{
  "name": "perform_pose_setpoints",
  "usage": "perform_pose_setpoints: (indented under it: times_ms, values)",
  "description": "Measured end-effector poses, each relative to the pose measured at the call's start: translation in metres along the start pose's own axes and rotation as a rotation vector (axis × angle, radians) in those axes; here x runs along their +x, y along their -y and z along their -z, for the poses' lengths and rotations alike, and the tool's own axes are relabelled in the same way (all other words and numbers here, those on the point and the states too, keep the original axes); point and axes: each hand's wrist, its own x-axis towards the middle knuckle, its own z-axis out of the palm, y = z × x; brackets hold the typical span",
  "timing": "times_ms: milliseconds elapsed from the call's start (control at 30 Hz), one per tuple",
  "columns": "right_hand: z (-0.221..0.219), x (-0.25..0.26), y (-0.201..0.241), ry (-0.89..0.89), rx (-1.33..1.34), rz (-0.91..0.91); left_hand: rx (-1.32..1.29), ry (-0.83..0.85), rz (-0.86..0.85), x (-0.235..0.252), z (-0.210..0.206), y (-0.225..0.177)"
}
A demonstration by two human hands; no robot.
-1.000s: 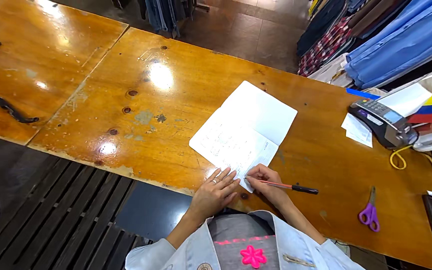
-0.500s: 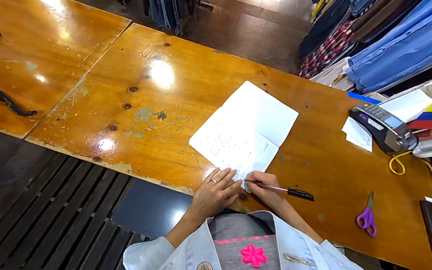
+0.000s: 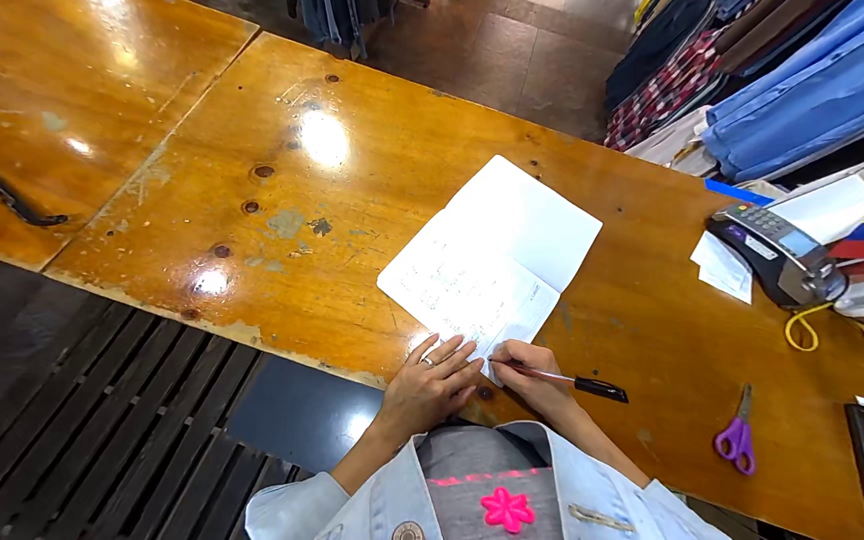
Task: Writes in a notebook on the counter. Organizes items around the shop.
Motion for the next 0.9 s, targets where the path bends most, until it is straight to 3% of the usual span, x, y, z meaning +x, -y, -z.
perform_pose_setpoints:
  times_ms: [900]
  values:
    - [-0.0048,0.0012,0.0042,-0.113,-0.038,-0.065,-0.017,-0.007,0.009,0.0008,0.0007,0.0001]
